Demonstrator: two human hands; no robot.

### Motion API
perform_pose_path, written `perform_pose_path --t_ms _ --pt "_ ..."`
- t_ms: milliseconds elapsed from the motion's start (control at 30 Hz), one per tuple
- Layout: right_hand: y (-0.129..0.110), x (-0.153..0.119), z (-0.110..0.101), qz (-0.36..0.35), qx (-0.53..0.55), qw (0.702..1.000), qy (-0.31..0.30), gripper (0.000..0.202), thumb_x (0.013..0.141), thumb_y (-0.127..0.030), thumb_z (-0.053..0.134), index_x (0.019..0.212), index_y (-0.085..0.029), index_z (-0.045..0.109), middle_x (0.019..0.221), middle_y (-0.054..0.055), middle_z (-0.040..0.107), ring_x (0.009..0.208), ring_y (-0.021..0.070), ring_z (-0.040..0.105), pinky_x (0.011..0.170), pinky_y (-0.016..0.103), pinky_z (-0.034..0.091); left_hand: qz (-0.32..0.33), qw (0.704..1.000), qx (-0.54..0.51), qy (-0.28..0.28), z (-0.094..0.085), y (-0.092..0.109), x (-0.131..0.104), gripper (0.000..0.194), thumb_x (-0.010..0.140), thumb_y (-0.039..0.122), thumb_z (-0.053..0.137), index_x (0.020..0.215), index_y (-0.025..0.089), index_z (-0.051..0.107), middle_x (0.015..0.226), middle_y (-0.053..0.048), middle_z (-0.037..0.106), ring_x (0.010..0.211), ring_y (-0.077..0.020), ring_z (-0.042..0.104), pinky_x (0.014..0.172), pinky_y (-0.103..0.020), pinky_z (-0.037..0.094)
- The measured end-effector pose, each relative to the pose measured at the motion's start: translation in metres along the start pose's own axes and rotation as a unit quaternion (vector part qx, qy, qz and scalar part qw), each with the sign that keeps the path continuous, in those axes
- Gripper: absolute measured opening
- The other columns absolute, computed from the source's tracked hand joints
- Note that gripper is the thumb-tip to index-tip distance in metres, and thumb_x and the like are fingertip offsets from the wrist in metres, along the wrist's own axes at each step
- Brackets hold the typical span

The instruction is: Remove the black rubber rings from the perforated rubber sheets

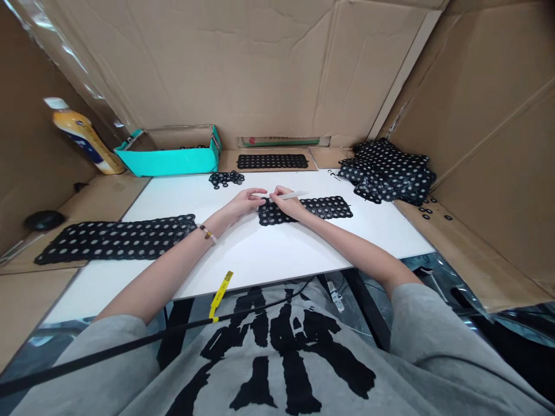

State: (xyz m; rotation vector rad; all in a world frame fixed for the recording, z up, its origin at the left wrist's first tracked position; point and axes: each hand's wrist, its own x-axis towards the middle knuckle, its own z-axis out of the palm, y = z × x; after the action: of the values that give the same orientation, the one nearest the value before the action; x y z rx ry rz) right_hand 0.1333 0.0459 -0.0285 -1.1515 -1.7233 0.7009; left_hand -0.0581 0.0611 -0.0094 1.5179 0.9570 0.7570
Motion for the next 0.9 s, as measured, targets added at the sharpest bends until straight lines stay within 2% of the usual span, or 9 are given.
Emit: perform_pose_path --t_ms 67,200,333,533,700,900 --pt "0.000 0.001 -0.003 0.008 0.037 0.999 0.003 0.026 0.081 -0.039 0.052 0.064 -0.021 0.044 0.062 -0.004 0.048 0.065 0.0140 0.046 0.066 0.028 0.034 0.028 0.998 0.055 0.014 0.000 -0.003 0.000 0.059 0.063 0.036 0.080 0.116 0.016 0.063 0.077 -0.001 0.064 0.069 -0.0149 0.058 0.063 -0.026 0.040" --pt "0.000 0.003 -0.008 0.036 0.075 0.996 -0.010 0.027 0.077 -0.040 0.056 0.061 -0.021 0.046 0.060 -0.004 0.048 0.063 0.0131 0.045 0.067 0.028 0.035 0.054 0.992 0.110 -0.013 0.001 -0.008 0.002 0.049 0.059 0.035 0.082 0.101 0.013 0.067 0.076 -0.002 0.066 0.072 -0.0170 0.060 0.068 -0.029 0.043" --pt "0.005 0.002 -0.009 0.038 0.066 0.996 -0.040 0.026 0.075 -0.040 0.058 0.061 -0.020 0.051 0.061 -0.003 0.053 0.064 0.0134 0.047 0.067 0.028 0.036 0.015 0.999 0.046 -0.001 0.001 -0.010 0.003 0.060 0.056 0.034 0.084 0.110 0.013 0.066 0.075 -0.001 0.068 0.068 -0.0168 0.061 0.067 -0.028 0.044" --pt "0.005 0.001 -0.006 0.045 0.065 0.996 -0.036 0.027 0.076 -0.043 0.058 0.063 -0.020 0.053 0.063 -0.002 0.055 0.064 0.0139 0.048 0.066 0.028 0.037 -0.023 0.999 -0.021 0.021 0.002 -0.008 0.002 0.064 0.052 0.028 0.087 0.111 0.012 0.067 0.079 -0.004 0.071 0.071 -0.0181 0.064 0.073 -0.031 0.046" --pt "0.002 -0.004 0.000 0.005 0.021 0.999 -0.028 0.024 0.080 -0.038 0.053 0.064 -0.021 0.048 0.064 -0.003 0.053 0.066 0.0142 0.048 0.065 0.027 0.035 -0.048 0.995 -0.083 0.035 0.004 -0.006 0.001 0.069 0.049 0.022 0.088 0.114 0.013 0.066 0.078 -0.004 0.071 0.072 -0.0178 0.064 0.074 -0.031 0.046" --pt "0.001 -0.002 0.007 -0.011 -0.050 0.999 -0.014 0.021 0.084 -0.034 0.049 0.067 -0.021 0.045 0.065 -0.003 0.052 0.066 0.0146 0.048 0.064 0.027 0.033 -0.047 0.996 -0.067 0.022 -0.002 -0.002 0.004 0.070 0.051 0.026 0.087 0.117 0.013 0.066 0.072 -0.002 0.068 0.072 -0.0189 0.063 0.075 -0.032 0.046"
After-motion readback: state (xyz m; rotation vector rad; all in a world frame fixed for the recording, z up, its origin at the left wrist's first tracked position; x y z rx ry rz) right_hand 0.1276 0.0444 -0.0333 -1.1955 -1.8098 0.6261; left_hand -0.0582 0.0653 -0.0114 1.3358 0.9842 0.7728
